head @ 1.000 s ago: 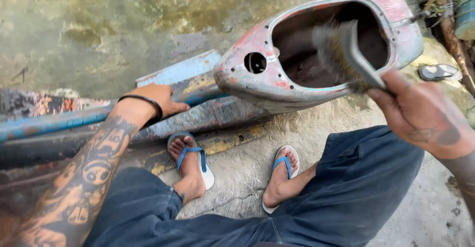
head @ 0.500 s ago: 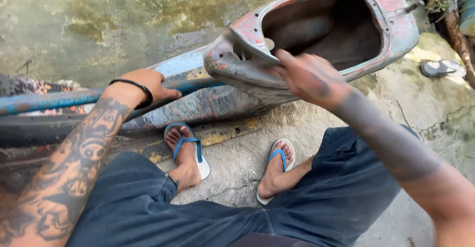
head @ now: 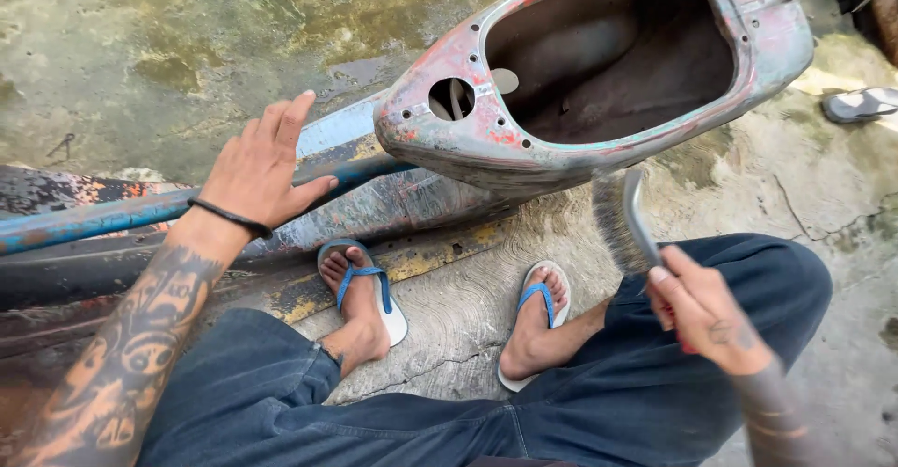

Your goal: Scraping rust and old paint from a motorcycle frame using a wire brush

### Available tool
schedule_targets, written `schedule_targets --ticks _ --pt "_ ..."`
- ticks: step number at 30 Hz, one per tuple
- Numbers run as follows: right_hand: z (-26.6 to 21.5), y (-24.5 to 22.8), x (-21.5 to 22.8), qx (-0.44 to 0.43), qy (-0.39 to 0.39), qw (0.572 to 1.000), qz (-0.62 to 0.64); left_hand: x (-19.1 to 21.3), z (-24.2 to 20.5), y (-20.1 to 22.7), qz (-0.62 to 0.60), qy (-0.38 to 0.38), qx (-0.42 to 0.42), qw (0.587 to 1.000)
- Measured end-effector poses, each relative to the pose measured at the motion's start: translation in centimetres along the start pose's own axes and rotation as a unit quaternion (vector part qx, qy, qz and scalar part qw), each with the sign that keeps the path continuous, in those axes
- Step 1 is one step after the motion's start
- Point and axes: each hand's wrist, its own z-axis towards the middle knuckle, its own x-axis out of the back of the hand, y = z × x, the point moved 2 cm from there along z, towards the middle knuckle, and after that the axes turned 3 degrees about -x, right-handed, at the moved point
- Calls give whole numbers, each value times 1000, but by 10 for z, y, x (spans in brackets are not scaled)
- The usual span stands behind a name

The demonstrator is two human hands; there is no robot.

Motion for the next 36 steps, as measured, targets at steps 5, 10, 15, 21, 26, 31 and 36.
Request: schedule_targets --ticks 5,10,15,21,26,31,36 --pt "20 41 -47 55 19 936 346 45 0 40 102 204 -109 968" --pt "46 79 -59 137 -23 857 496 47 18 96 93 226 -178 953" --pt "49 90 -66 185 -17 840 509 43 32 127 103 209 -184 955" --pt "56 102 -76 172 8 832 527 34 46 150 84 181 -174 964" --pt "66 105 -89 188 35 839 509 35 55 163 65 172 -203 962" --pt "67 102 -91 193 42 837 510 35 56 165 66 181 -199 961" --pt "71 107 -92 201 45 832 516 38 51 160 63 180 -186 964"
